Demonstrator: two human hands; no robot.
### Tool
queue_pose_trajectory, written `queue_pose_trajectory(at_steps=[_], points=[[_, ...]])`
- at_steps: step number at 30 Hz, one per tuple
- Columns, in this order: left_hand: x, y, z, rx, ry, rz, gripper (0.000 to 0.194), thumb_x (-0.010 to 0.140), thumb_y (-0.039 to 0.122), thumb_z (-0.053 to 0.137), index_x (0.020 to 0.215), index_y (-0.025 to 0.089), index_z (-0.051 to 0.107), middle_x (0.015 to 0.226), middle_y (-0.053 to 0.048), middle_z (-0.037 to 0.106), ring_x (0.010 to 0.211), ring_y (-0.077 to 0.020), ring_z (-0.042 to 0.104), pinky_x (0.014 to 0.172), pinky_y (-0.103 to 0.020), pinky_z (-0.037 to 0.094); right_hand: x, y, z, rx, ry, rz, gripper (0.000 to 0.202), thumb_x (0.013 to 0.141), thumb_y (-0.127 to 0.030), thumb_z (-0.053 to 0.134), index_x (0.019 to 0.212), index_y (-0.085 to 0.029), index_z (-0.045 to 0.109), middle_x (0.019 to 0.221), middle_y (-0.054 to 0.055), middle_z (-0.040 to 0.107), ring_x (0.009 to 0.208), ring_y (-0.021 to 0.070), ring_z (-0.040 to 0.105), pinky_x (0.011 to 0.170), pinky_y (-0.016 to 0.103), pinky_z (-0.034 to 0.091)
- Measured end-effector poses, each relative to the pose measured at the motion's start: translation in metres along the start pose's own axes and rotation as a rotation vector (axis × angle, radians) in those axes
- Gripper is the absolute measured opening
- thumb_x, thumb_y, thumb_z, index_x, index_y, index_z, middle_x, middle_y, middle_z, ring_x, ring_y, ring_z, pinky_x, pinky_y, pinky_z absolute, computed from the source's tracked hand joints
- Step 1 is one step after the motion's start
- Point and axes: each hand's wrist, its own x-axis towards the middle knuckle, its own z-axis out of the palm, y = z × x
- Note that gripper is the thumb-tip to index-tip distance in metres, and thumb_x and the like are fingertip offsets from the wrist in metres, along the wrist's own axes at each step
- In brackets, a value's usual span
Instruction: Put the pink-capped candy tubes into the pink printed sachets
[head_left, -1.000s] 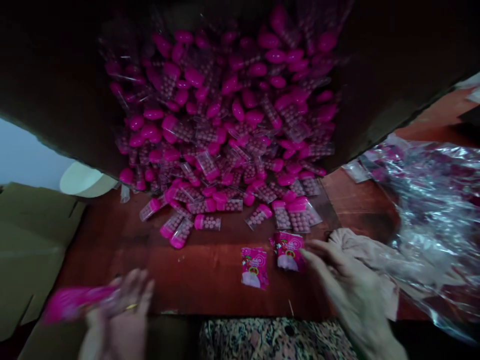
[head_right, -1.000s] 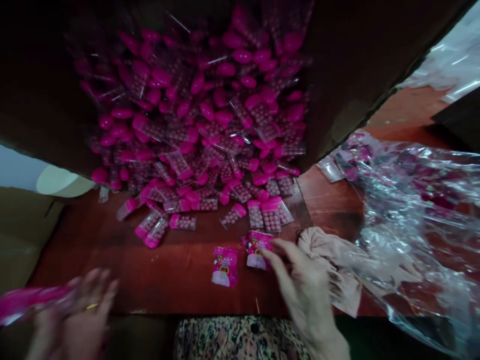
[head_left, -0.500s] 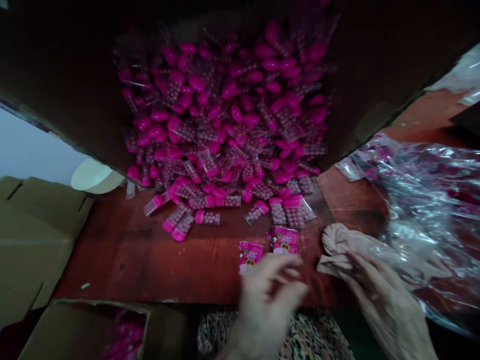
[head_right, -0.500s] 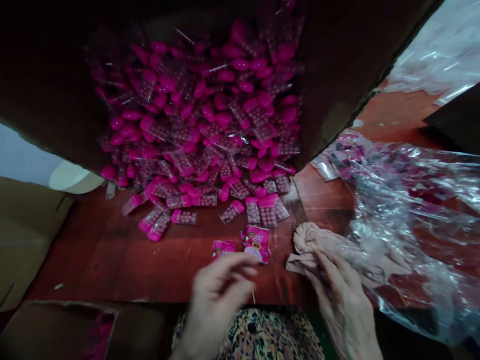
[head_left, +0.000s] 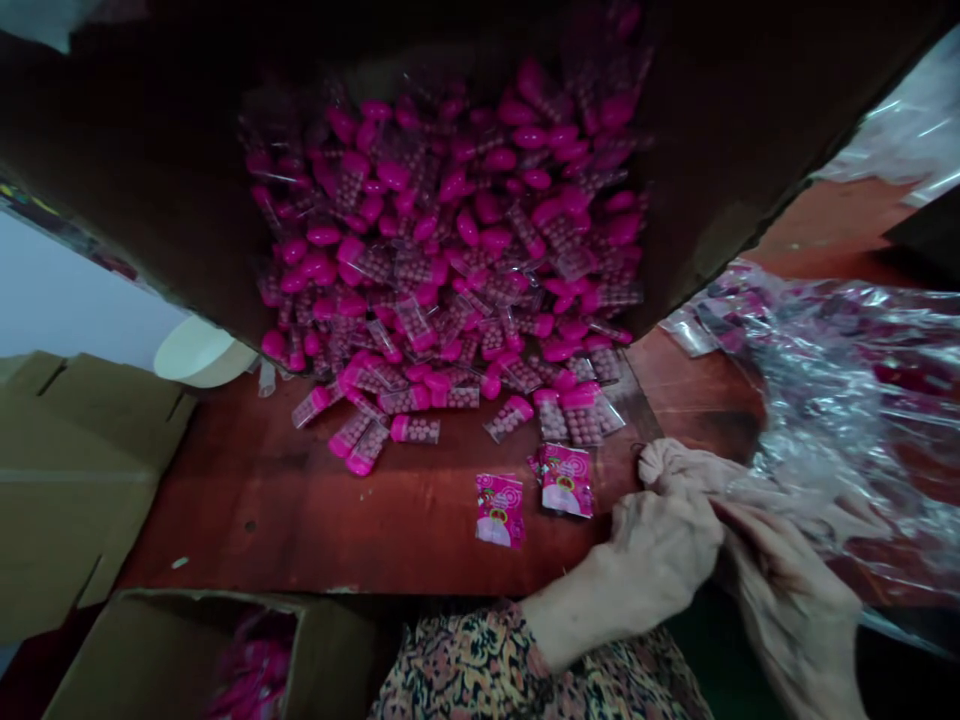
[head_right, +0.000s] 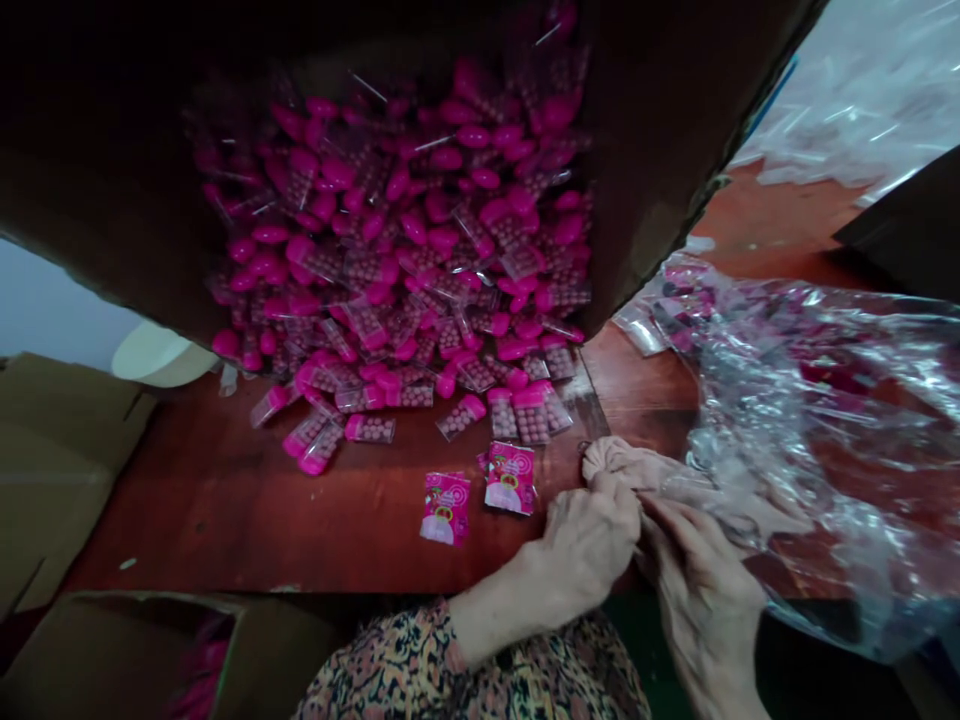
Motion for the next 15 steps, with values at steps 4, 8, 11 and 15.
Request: queue_pose_trajectory(at_steps=[4, 8, 11, 15], points=[[-0.022, -0.011, -0.009, -0.113, 0.07, -0.038, 0.028, 0.081, 0.007, 0.042, 0.105, 0.012, 0.057, 0.09, -0.01, 0.064, 0.069, -0.0206, 0.06, 0.06, -0.029, 0.047, 0.0, -0.024, -0.009, 0.119, 0.017, 0.07, 0.035, 0.082, -0.049, 0.052, 0.093, -0.018, 0.065, 0.098, 0.01, 0.063, 0.087, 0.0265, 0.062, 0.082, 0.043, 0.048], [-0.055, -0.033, -0.035, -0.355, 0.306, -0.31, 0.032, 0.088, 0.024, 0.043, 0.113, 0.01, 0.058, 0.094, -0.013, 0.067, 0.085, -0.0241, 0.063, 0.072, -0.032, 0.049, 0.002, -0.074, -0.001, 0.153, 0.081, -0.016, 0.02, 0.083, -0.038, 0.057, 0.093, -0.022, 0.065, 0.092, 0.008, 0.063, 0.083, 0.0253, 0.061, 0.078, 0.042, 0.049], [-0.082, -0.062, -0.054, -0.417, 0.428, -0.547, 0.029, 0.087, 0.021, 0.044, 0.106, 0.01, 0.063, 0.096, -0.014, 0.068, 0.088, -0.0245, 0.063, 0.077, -0.034, 0.047, 0.0, -0.11, 0.026, 0.208, -0.065, -0.204, 0.015, 0.088, -0.031, 0.052, 0.096, -0.024, 0.063, 0.087, 0.006, 0.063, 0.076, 0.0205, 0.063, 0.069, 0.034, 0.053], [-0.113, -0.095, -0.063, -0.426, 0.484, -0.774, 0.022, 0.083, 0.025, 0.05, 0.094, 0.016, 0.067, 0.086, -0.01, 0.07, 0.078, -0.0231, 0.064, 0.074, -0.034, 0.046, -0.011, -0.132, 0.076, 0.097, -0.214, -0.46, 0.029, 0.096, -0.03, 0.034, 0.095, -0.018, 0.06, 0.082, 0.006, 0.063, 0.068, 0.0157, 0.064, 0.057, 0.025, 0.053]])
